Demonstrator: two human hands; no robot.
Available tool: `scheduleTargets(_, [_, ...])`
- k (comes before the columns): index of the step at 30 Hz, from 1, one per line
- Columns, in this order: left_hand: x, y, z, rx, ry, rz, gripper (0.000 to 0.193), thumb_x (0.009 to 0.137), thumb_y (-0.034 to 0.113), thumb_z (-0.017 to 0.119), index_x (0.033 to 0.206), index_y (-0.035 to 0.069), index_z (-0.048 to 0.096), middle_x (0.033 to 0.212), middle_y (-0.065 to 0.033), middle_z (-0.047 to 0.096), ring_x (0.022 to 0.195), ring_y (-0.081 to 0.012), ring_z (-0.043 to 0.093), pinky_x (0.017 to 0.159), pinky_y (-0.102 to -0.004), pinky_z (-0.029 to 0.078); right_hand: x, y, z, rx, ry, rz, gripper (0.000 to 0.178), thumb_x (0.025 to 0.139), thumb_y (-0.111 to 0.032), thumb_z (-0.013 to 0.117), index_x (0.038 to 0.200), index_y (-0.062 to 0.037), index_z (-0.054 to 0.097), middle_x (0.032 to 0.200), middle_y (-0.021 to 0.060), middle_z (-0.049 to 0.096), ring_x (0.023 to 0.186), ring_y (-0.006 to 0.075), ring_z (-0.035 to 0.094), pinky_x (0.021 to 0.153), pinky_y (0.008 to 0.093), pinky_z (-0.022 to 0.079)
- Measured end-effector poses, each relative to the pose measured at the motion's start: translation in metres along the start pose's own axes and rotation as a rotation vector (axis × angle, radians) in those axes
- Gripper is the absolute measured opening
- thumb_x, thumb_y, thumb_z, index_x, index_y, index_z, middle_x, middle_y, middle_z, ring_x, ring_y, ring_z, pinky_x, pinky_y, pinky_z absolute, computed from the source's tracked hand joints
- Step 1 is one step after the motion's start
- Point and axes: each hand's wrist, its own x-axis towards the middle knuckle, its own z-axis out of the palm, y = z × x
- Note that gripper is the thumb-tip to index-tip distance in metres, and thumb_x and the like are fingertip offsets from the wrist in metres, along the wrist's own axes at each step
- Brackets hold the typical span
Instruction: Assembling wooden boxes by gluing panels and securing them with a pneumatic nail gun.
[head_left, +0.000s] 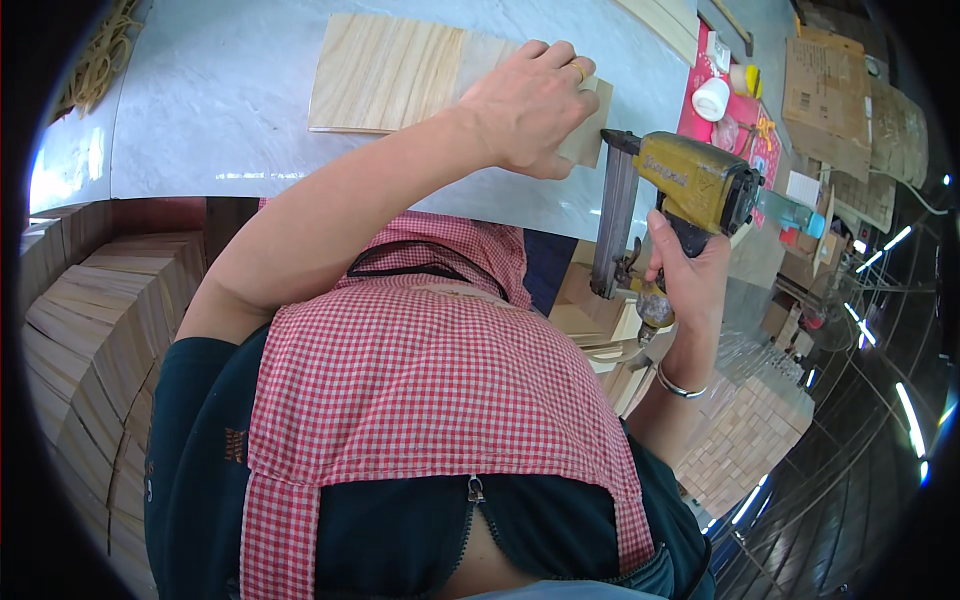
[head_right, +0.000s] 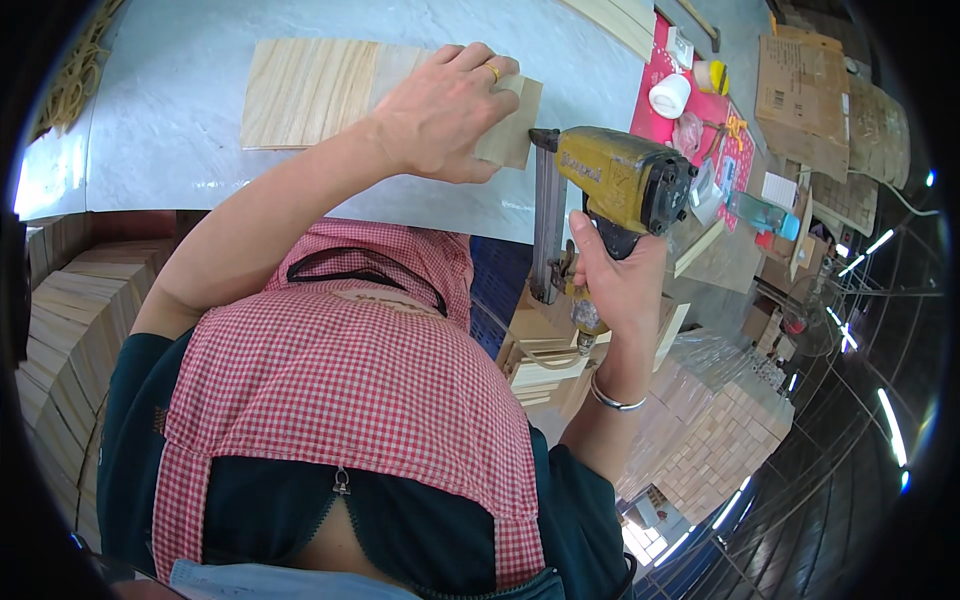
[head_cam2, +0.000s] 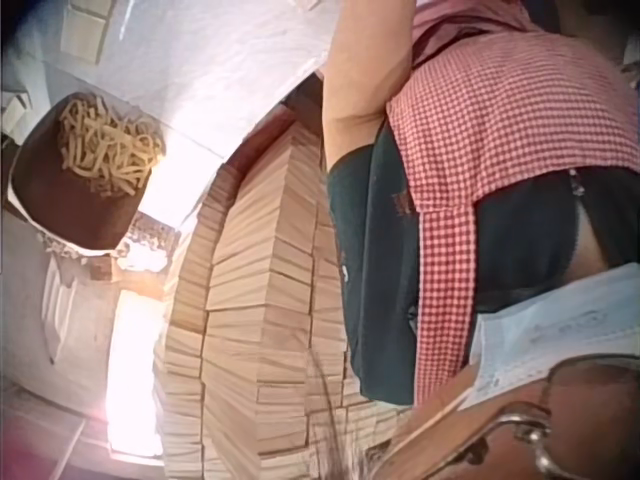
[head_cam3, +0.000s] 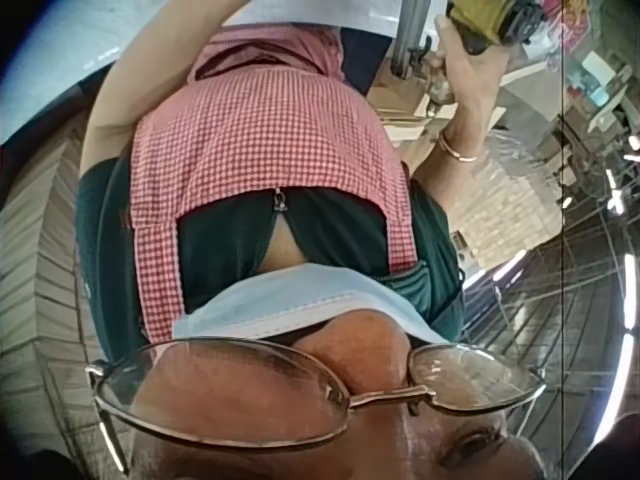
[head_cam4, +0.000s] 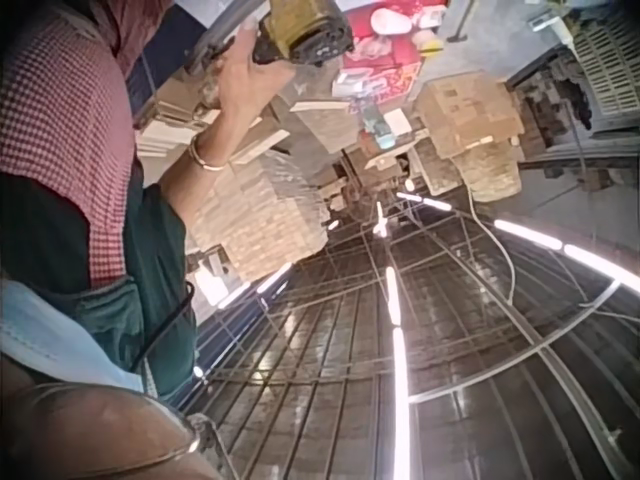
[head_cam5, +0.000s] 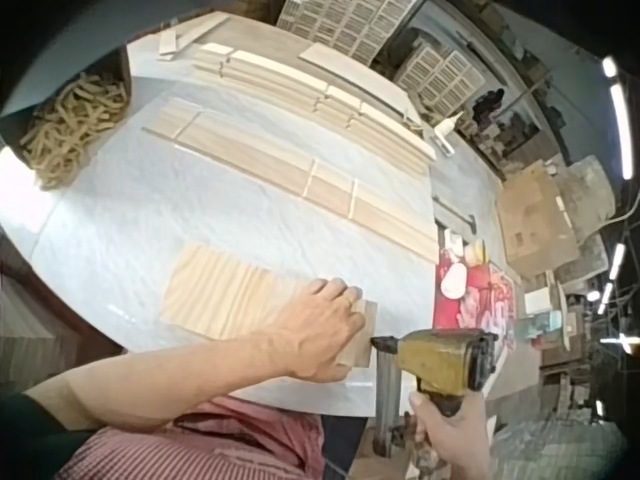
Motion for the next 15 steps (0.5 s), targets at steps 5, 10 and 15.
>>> scheduleTargets(5, [0.001,0.001,-0.005,-0.04,-0.073,-0.025,0.046,0.07,0.041,0.075,0.101,0.007,0.073,0.129,-0.0122,0.059,0.113,-0.0273,0.05,0.101,-0.0389,0.041,0.002,-0.006,0.0,0.032,-0.02,0.029,0.019,0.091,-0.015,0.075,0.09,0.0019,0.066,0.059,0.0017,0.057,0.044,0.0088,0.049,0.042,0.0225,0.041])
scheduleTargets(10, [0.0,0.001,-0.004,-0.045,-0.058,-0.027,0.046,0.07,0.04,0.076,0.101,0.007,0.073,0.131,-0.013,0.058,0.114,-0.0278,0.05,0.102,-0.0391,0.041,0.011,-0.012,-0.011,0.001,-0.1,0.042,0.02,0.092,-0.017,0.075,0.09,0.0007,0.066,0.057,0.001,0.056,0.044,0.0091,0.048,0.042,0.0223,0.04])
scheduleTargets(15, [0.001,0.001,-0.006,-0.056,-0.08,-0.031,0.046,0.07,0.039,0.077,0.102,0.006,0.073,0.133,-0.0138,0.058,0.116,-0.0282,0.05,0.103,-0.039,0.04,0.021,-0.029,-0.01,-0.061,-0.012,0.021,0.023,0.092,-0.02,0.075,0.089,0.0004,0.066,0.056,0.0009,0.056,0.044,0.0095,0.048,0.042,0.0226,0.041])
